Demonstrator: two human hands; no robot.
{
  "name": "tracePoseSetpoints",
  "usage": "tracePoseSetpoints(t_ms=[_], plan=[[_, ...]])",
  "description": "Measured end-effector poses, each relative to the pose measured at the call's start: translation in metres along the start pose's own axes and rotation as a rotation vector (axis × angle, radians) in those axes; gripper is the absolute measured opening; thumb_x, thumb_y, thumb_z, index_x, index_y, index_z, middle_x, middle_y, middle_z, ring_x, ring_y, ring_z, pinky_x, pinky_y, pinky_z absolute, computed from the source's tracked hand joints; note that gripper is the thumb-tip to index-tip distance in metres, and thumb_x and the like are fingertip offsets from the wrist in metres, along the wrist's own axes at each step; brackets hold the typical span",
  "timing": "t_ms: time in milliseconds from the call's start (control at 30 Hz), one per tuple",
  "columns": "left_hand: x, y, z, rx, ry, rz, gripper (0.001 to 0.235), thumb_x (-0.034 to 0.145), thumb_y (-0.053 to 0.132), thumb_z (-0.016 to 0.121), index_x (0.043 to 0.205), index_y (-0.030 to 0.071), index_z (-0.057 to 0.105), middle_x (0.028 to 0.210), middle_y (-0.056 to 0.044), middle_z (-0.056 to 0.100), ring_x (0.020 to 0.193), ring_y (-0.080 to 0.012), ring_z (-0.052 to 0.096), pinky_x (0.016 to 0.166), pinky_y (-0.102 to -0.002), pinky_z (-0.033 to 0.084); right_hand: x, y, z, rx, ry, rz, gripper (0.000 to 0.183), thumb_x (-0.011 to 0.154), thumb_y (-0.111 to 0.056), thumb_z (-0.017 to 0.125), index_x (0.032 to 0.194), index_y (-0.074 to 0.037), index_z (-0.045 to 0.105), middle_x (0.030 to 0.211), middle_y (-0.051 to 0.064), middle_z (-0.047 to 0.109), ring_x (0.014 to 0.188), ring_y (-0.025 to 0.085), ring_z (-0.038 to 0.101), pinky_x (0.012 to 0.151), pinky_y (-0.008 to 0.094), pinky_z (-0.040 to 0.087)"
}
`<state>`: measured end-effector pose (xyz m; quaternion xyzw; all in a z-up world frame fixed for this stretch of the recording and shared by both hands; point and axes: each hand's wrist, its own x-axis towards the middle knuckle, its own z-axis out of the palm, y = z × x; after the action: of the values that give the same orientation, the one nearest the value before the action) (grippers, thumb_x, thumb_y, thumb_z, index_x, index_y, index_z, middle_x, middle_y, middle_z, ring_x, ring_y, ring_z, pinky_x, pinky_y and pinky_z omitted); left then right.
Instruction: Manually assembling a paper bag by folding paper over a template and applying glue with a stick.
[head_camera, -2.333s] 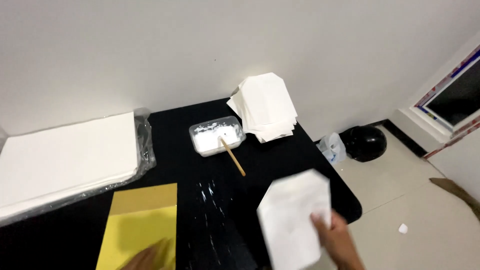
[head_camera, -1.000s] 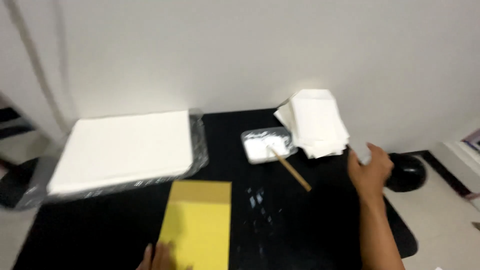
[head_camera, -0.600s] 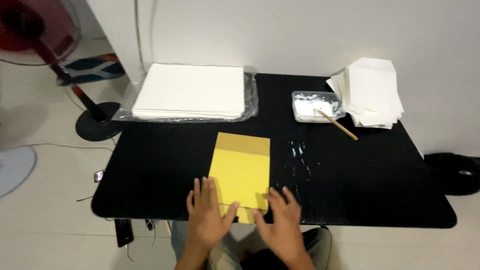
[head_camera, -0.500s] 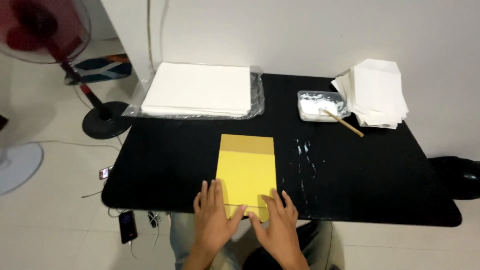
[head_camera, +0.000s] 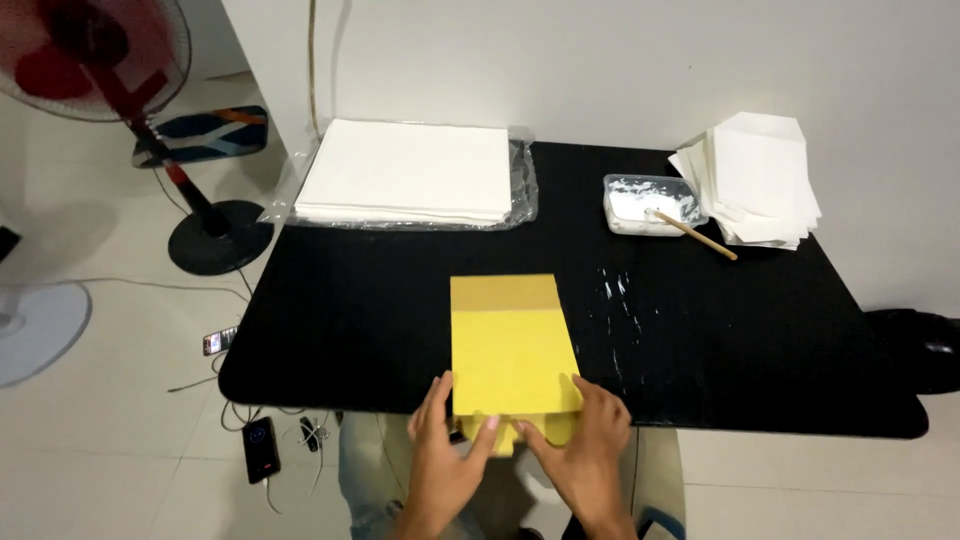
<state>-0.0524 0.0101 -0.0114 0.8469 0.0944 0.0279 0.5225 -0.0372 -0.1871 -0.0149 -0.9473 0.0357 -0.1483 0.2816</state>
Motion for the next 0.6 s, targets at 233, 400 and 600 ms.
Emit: tracePoseSetpoints(t_ms=[233, 400, 600], plan=[[0.02, 0.027, -0.022, -0.216, -0.053, 0.392, 0.086, 0.101, 0.036, 0.054, 0.165, 0.016, 0.001, 0.175, -0.008, 0.016, 0.16, -0.0288, 0.018, 0.122, -0.051, 0.014, 0.025, -0.03, -0.017, 0.489, 0.133, -0.155, 0.1, 0.08, -0.024, 0.082, 0.158, -0.001, 0.025, 0.162, 0.018, 0.034, 0.153, 0.029, 0.034, 0.124, 0.041, 0.03], [0.071, 0.044, -0.02, 0.465, -0.243, 0.517, 0.085, 0.107, 0.057, 0.029, 0.16, -0.007, 0.012, 0.168, -0.024, 0.02, 0.158, -0.0366, 0.011, 0.122, -0.054, 0.006, 0.061, -0.043, 0.003, 0.16, -0.351, -0.058, 0.089, 0.1, -0.045, 0.055, 0.164, -0.005, 0.009, 0.17, 0.022, 0.013, 0.159, 0.041, -0.003, 0.124, 0.053, 0.007], [0.09, 0.023, -0.008, 0.683, -0.358, 0.456, 0.095, 0.102, 0.072, 0.016, 0.162, -0.003, 0.013, 0.169, -0.018, 0.02, 0.157, -0.0308, 0.013, 0.122, -0.055, 0.005, 0.05, -0.029, 0.03, -0.005, -0.332, -0.159, 0.078, 0.106, -0.048, 0.036, 0.162, 0.001, 0.012, 0.169, 0.02, 0.018, 0.158, 0.043, 0.0, 0.125, 0.051, 0.003]])
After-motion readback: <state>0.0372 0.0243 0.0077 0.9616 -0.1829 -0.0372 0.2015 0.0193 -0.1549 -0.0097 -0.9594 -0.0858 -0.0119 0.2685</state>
